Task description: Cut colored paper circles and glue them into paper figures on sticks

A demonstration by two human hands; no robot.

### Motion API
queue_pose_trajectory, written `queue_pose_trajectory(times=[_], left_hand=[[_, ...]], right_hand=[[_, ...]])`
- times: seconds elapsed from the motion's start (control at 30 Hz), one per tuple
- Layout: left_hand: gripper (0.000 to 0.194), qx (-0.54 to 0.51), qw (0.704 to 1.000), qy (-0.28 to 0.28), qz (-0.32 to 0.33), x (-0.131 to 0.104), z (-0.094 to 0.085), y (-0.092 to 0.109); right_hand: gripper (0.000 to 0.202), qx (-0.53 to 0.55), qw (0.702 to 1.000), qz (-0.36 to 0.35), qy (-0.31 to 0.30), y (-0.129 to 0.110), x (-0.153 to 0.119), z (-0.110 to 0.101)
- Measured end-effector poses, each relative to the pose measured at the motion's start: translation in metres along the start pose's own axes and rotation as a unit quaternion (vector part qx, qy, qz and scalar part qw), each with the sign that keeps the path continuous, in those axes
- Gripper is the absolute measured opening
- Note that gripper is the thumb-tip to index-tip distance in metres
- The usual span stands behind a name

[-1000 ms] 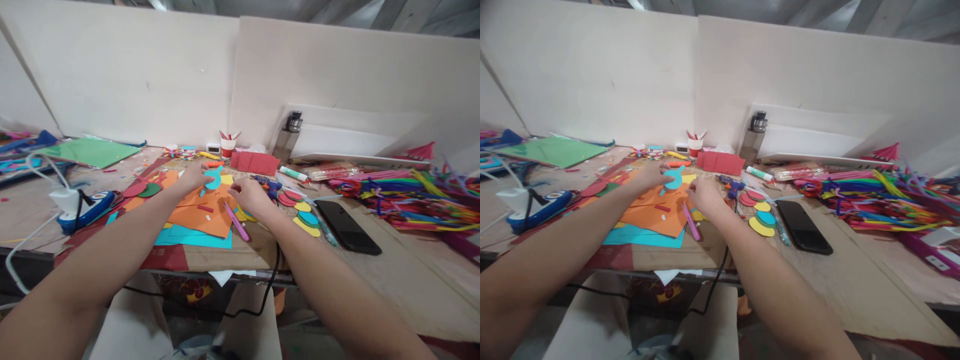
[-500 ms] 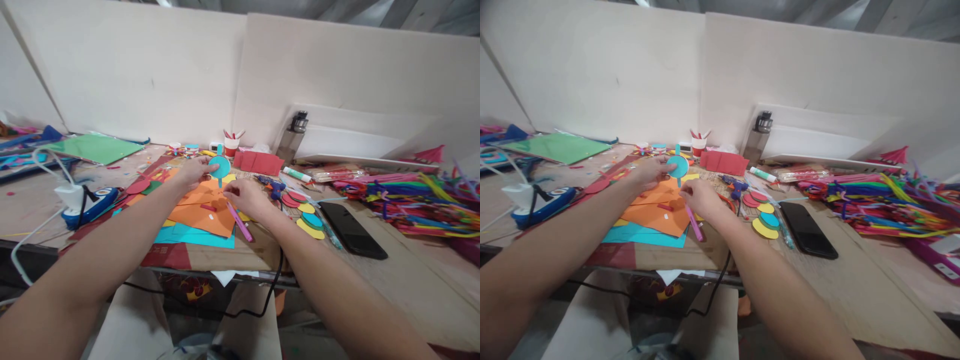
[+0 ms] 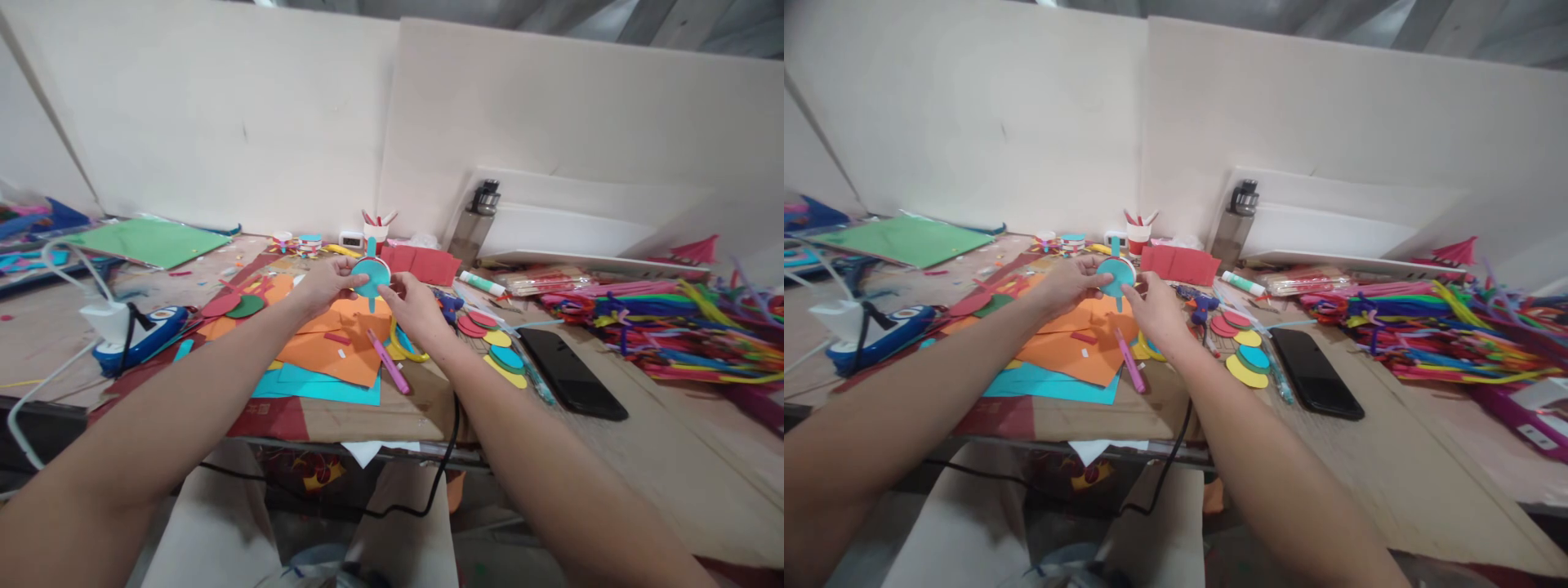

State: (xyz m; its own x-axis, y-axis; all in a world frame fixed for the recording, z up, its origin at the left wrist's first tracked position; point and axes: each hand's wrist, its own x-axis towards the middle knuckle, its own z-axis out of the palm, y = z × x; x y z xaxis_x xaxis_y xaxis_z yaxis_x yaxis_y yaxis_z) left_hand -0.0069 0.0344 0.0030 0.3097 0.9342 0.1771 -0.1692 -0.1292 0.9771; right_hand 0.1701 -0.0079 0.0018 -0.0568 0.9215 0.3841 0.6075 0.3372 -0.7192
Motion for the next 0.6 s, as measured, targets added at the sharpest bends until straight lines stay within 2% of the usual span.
queue_pose_trajectory(times=[0.23, 0.6], left_hand=[[0.043, 0.009, 0.998, -0.066, 0.004, -0.0023, 0.0044, 0.0033], [0.045, 0.032, 0.998, -0.06, 0.0, -0.0035, 0.0024, 0.0051]], right_hand=[[0.022, 0.069, 0.997, 0.025, -0.002, 0.0091, 0.008, -0.0001], [0.021, 0.067, 0.998, 0.0, 0.005, 0.0091, 0.0071, -0.0001]])
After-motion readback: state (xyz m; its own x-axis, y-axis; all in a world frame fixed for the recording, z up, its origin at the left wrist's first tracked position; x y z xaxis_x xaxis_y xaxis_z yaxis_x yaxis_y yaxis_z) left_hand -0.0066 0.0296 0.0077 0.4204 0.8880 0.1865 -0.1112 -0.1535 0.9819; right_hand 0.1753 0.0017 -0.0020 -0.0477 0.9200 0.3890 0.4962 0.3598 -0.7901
